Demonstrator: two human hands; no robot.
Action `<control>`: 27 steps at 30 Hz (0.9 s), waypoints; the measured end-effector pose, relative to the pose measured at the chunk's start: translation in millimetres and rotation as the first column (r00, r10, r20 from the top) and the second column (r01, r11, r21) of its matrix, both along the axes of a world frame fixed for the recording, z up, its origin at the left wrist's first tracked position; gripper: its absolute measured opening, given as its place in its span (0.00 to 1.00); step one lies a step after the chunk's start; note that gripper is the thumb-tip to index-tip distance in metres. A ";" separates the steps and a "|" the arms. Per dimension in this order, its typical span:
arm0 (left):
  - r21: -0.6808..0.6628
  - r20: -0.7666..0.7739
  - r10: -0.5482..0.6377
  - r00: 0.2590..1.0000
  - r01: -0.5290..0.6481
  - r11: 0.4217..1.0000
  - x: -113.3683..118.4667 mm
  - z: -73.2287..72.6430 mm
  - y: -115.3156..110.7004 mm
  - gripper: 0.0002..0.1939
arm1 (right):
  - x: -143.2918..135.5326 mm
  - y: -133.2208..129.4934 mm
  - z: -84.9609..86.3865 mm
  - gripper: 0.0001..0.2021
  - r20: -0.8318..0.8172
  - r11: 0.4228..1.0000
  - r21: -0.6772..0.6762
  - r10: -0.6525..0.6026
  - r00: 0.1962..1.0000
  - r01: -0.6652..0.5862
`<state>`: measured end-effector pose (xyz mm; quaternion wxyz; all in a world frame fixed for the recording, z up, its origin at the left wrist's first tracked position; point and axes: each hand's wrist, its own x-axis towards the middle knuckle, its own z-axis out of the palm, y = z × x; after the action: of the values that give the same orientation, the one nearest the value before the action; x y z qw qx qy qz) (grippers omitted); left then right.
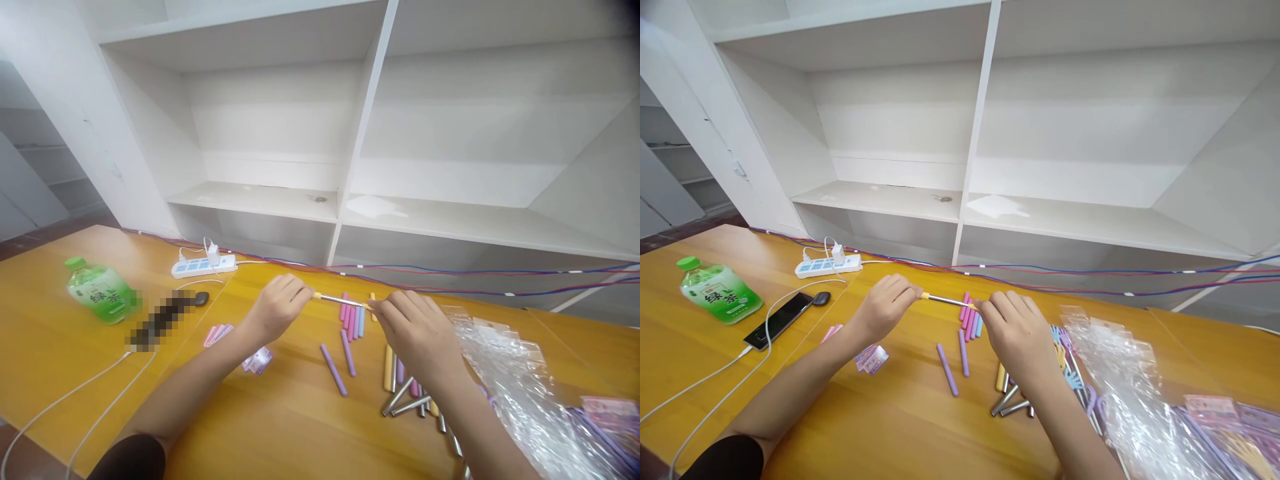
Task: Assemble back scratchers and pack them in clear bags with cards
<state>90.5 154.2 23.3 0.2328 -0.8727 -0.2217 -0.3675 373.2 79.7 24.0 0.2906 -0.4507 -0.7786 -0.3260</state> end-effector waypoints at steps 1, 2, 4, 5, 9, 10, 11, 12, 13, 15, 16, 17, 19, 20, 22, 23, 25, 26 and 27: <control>-0.009 0.001 -0.005 1.000 0.005 1.000 -0.3 0.6 0.2 0.06 | 0.5 0.4 0.0 0.06 -0.002 1.000 0.000 0.000 1.000 0.000; -0.020 0.001 -0.010 1.000 0.010 1.000 -0.7 1.0 0.4 0.05 | 1.1 1.2 -0.4 0.05 -0.003 1.000 -0.002 0.001 1.000 -0.001; -0.040 -0.006 -0.012 1.000 0.011 0.999 -1.4 1.5 0.5 0.04 | 2.4 3.5 -2.0 0.05 -0.003 1.000 -0.009 0.004 1.000 -0.004; -0.048 -0.013 -0.008 1.000 0.008 0.999 -1.6 1.4 0.7 0.04 | 3.2 4.9 -3.1 0.05 -0.001 1.000 -0.010 0.004 1.000 -0.004; -0.059 -0.032 0.005 0.999 -0.007 0.998 -2.1 1.3 2.1 0.05 | 7.3 9.5 -5.6 0.04 0.007 1.000 0.002 0.011 1.000 -0.011; -0.053 -0.034 0.007 0.999 -0.008 0.999 -2.3 1.7 2.8 0.05 | 8.7 10.0 -5.2 0.04 0.006 1.000 0.008 0.016 1.000 -0.016; -0.045 -0.033 0.009 0.999 -0.010 0.999 -2.7 2.4 3.5 0.05 | 10.0 10.1 -4.4 0.04 0.005 1.000 0.013 0.021 1.000 -0.021; -0.034 -0.030 0.011 0.999 -0.012 0.999 -3.1 3.4 4.2 0.05 | 11.2 9.9 -3.4 0.04 0.002 1.000 0.019 0.025 1.000 -0.025; -0.022 -0.024 0.012 1.000 -0.013 1.000 -3.7 4.4 4.9 0.05 | 12.2 9.6 -2.2 0.04 -0.001 0.999 0.023 0.026 1.000 -0.026; -0.002 -0.011 0.012 1.000 -0.012 1.000 -5.0 6.0 6.1 0.03 | 13.2 8.8 -0.1 0.05 -0.005 0.999 0.030 0.023 1.000 -0.023; 0.007 -0.004 0.011 1.000 -0.011 1.000 -5.7 6.4 6.7 0.03 | 13.2 8.4 0.6 0.05 -0.003 0.999 0.032 0.021 1.000 -0.021; 0.016 0.002 0.010 1.000 -0.010 1.000 -6.5 6.6 7.5 0.02 | 13.1 8.1 1.0 0.05 -0.002 0.999 0.035 0.019 1.000 -0.019; 0.033 0.008 0.011 1.000 -0.012 0.999 -9.0 6.8 9.7 0.02 | 13.3 8.1 0.9 0.05 0.003 0.999 0.044 0.022 1.000 -0.022; 0.042 0.011 0.014 1.000 -0.015 0.999 -11.0 7.3 11.4 0.02 | 14.5 8.4 0.6 0.05 0.005 0.998 0.050 0.023 1.000 -0.023; 0.055 0.018 0.029 0.999 -0.030 0.998 -17.1 10.0 15.9 0.02 | 19.9 9.6 0.3 0.05 0.007 0.998 0.067 0.014 1.000 -0.015; 0.058 0.023 0.041 0.999 -0.043 0.997 -21.0 12.4 18.4 0.01 | 24.2 10.3 0.7 0.05 0.007 0.997 0.074 0.001 1.000 -0.002; 0.057 0.039 0.078 0.996 -0.080 0.995 -29.4 19.1 22.9 0.01 | 35.1 11.7 3.3 0.05 -0.004 0.996 0.079 -0.042 0.999 0.043; 0.053 0.044 0.097 0.994 -0.099 0.994 -33.5 23.1 24.5 0.02 | 40.7 11.9 5.5 0.06 -0.012 0.996 0.073 -0.059 0.998 0.060; 0.050 0.047 0.113 0.993 -0.115 0.992 -37.2 27.1 25.5 0.03 | 46.0 11.8 8.2 0.06 -0.019 0.996 0.061 -0.065 0.998 0.066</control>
<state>53.3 179.7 50.4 0.2712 -0.8439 -0.2665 -0.3784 419.2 91.5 32.2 0.3003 -0.4697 -0.7503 -0.3554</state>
